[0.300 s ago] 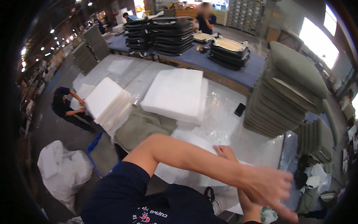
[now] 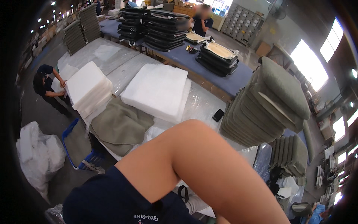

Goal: The person rolls a white foam pad and inserts it into a green fabric pillow cover. The person then adjusts the cover to enclose the foam and places the finished pillow on a stack.

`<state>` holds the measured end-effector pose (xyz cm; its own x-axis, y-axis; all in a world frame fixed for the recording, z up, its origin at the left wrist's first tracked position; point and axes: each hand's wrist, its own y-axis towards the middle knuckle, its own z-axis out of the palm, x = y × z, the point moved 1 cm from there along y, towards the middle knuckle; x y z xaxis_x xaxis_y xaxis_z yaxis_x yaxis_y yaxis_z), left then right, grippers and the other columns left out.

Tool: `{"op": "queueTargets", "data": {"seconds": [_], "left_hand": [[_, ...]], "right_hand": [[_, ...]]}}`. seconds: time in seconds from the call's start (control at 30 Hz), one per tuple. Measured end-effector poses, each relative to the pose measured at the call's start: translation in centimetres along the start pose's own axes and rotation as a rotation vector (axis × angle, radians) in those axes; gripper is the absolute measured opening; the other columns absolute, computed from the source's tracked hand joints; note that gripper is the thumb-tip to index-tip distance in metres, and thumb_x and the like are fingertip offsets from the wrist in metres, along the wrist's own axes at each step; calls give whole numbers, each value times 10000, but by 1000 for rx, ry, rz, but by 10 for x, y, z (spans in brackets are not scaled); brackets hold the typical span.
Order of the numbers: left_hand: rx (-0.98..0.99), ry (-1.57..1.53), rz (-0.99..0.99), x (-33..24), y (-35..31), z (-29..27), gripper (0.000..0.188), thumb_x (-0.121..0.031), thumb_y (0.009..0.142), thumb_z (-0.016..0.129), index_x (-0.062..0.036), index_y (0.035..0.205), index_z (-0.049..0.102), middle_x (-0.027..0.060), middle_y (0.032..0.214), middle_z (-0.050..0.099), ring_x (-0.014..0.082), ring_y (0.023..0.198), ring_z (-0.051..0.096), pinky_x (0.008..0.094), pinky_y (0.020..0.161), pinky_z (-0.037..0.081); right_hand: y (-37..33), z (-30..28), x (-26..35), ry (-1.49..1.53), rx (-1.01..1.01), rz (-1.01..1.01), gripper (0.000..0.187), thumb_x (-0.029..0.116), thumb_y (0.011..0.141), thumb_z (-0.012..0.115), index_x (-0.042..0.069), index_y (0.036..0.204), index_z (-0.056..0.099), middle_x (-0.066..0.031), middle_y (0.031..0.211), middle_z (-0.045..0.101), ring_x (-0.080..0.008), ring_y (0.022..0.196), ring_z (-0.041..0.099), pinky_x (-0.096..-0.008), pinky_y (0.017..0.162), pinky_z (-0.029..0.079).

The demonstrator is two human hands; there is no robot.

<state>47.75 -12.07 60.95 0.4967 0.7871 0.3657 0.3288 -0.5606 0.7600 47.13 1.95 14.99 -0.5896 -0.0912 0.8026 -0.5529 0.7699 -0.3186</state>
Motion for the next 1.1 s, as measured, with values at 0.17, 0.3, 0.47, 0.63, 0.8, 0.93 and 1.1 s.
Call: {"op": "queueTargets", "data": {"seconds": [0.17, 0.3, 0.47, 0.63, 0.8, 0.93, 1.1], "left_hand": [[80, 149, -688, -4, -186, -10, 525, -148, 841, 717, -177, 1360, 639, 124, 1474, 522, 393, 1333, 481, 541, 1059, 414], [34, 360, -1182, -99, -306, -6, 479, -118, 845, 720, -179, 1318, 676, 116, 1609, 450, 398, 1455, 406, 545, 1156, 363], [223, 562, -1623, -242, -361, 5, 513, -237, 894, 703, -175, 1400, 639, 141, 1607, 447, 395, 1466, 391, 566, 1201, 294], [250, 600, -1823, -291, -383, -2, 566, -303, 919, 668, -187, 1468, 595, 160, 1626, 420, 415, 1535, 307, 613, 1245, 195], [390, 722, -1874, -283, -372, -3, 627, -345, 917, 653, -209, 1521, 552, 157, 1610, 448, 425, 1528, 325, 648, 1241, 171], [281, 731, -1849, -296, -377, 1, 593, -362, 883, 667, -201, 1452, 622, 153, 1510, 545, 409, 1443, 423, 639, 1226, 202], [296, 782, -1823, -312, -386, 1, 579, -390, 887, 652, -210, 1437, 633, 146, 1468, 570, 392, 1421, 447, 625, 1209, 242]], "right_hand": [[34, -4, -5, 360, 139, 180, 419, 429, 1019, 639, 38, 1114, 756, -91, 984, 765, -217, 807, 679, -412, 676, 532], [32, 0, 10, 162, -382, -485, 482, 452, 1035, 615, -2, 1093, 768, -111, 870, 758, -193, 803, 676, -390, 738, 539], [54, -13, 13, 27, 55, 9, 518, 476, 1054, 606, -11, 1092, 778, -67, 884, 747, -132, 800, 646, -346, 763, 538], [32, -5, 33, 126, 108, 155, 565, 504, 1044, 588, -25, 1114, 774, -117, 901, 776, -169, 807, 680, -351, 781, 545], [4, 16, 21, 81, 86, 167, 557, 510, 1065, 538, 12, 1181, 759, -171, 971, 776, -213, 860, 709, -377, 811, 544], [-23, 15, 54, -131, 25, -12, 548, 516, 1081, 482, 31, 1120, 733, -216, 928, 735, -327, 854, 708, -424, 804, 532], [-29, 17, 102, -355, 112, -31, 580, 566, 1057, 496, 14, 985, 660, -229, 806, 670, -415, 781, 645, -460, 760, 509]]}}
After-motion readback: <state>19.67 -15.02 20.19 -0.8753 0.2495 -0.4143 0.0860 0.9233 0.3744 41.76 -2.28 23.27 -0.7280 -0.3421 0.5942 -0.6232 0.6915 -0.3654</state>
